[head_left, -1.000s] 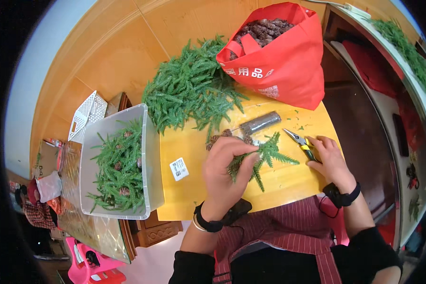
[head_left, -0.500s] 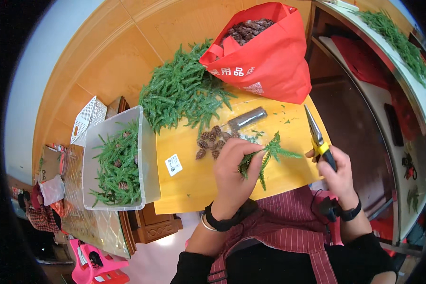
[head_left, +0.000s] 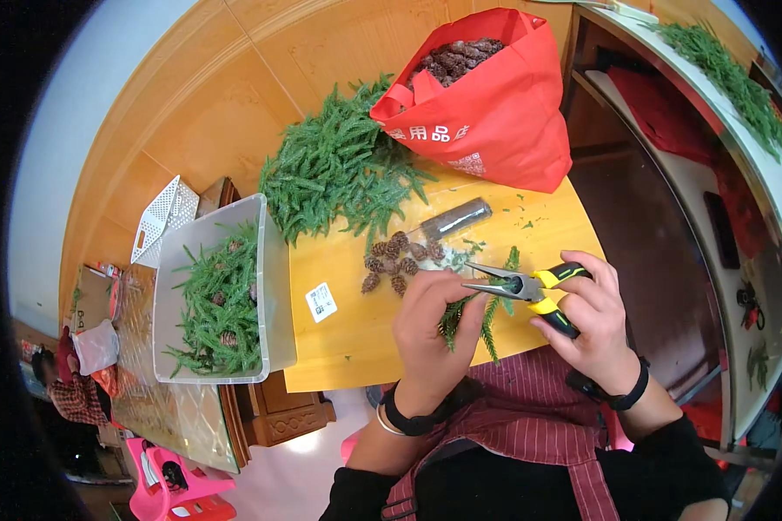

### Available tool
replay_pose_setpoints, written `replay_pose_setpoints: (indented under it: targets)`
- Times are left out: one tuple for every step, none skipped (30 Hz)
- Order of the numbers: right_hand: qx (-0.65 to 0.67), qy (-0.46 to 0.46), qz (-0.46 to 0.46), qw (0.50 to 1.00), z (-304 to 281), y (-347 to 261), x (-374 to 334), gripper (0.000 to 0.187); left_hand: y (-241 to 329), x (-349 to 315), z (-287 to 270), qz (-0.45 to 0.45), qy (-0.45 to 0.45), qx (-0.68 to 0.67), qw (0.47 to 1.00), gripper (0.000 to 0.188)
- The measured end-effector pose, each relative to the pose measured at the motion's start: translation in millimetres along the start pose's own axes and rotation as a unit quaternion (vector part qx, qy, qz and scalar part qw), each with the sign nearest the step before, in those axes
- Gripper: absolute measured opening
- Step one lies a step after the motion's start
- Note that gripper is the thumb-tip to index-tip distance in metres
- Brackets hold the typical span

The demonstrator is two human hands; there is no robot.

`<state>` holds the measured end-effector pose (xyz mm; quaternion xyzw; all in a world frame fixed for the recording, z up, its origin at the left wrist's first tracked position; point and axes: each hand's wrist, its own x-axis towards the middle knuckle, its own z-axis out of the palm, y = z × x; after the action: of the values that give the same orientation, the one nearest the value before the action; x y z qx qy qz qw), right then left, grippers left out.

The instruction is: Trimming and preparing artificial green plant branches using a hand tool.

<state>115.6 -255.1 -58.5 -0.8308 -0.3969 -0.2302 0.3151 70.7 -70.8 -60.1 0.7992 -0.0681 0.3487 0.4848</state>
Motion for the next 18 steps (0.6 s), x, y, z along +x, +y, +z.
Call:
replay_pose_setpoints:
  targets:
    - [-0.001,0.001,-0.008,1.0,0,-1,1,0.026,-1,-1,-1,0.004,-0.002,0.0,1.0,0.011]
    - [-0.003,0.002,-0.014,1.0,1,-1,2,0.026,-1,-1,-1,0.004,-0.002,-0.001,1.0,0.011]
    - [-0.004,0.002,-0.014,1.0,1,-1,4,0.026,-1,-1,-2,0.005,-0.002,-0.002,1.0,0.01]
    - [-0.005,-0.002,-0.02,1.0,2,-1,5,0.027,-1,-1,-3,0.006,-0.002,-0.003,1.0,0.01]
    - [-0.009,-0.005,-0.026,1.0,2,0,6,0.028,-3,0,-3,0.007,-0.003,-0.004,1.0,0.01]
    - [-0.01,-0.005,-0.025,1.0,2,1,7,0.028,-4,0,-3,0.01,-0.004,0.001,1.0,0.01]
    - [-0.006,-0.01,-0.026,1.0,3,2,7,0.029,-5,1,-3,0.014,-0.004,0.006,1.0,0.01]
    - [0.001,-0.015,-0.028,1.0,4,2,7,0.03,-5,1,-4,0.014,-0.005,0.006,1.0,0.01]
    - [0.001,-0.015,-0.027,1.0,4,2,8,0.03,-4,2,-4,0.014,0.001,0.012,1.0,0.011]
    - [-0.002,-0.022,-0.026,0.999,5,3,8,0.03,-4,2,-5,0.015,0.006,0.017,1.0,0.013]
    - [-0.003,-0.031,-0.025,0.999,6,3,9,0.03,-4,1,-6,0.014,0.006,0.018,1.0,0.013]
    - [-0.002,-0.031,-0.025,0.999,6,2,10,0.03,-5,0,-7,0.005,0.004,0.024,1.0,0.013]
    - [-0.005,-0.033,-0.026,0.999,7,0,12,0.03,-5,-1,-8,-0.004,0.002,0.03,1.0,0.012]
    - [-0.008,-0.035,-0.027,0.999,7,-1,14,0.03,-6,-1,-8,-0.004,0.001,0.03,1.0,0.012]
    - [-0.009,-0.035,-0.026,0.999,6,-1,15,0.03,-9,-2,-8,-0.016,0.007,0.019,1.0,0.012]
    - [-0.012,-0.043,-0.032,0.998,6,-1,17,0.03,-11,-3,-8,-0.028,0.014,0.008,0.999,0.011]
    - [-0.015,-0.052,-0.039,0.998,6,-1,19,0.03,-12,-4,-8,-0.029,0.013,0.008,0.999,0.011]
    - [-0.014,-0.052,-0.039,0.998,8,1,19,0.03,-13,-5,-7,-0.052,0.015,0.0,0.999,0.011]
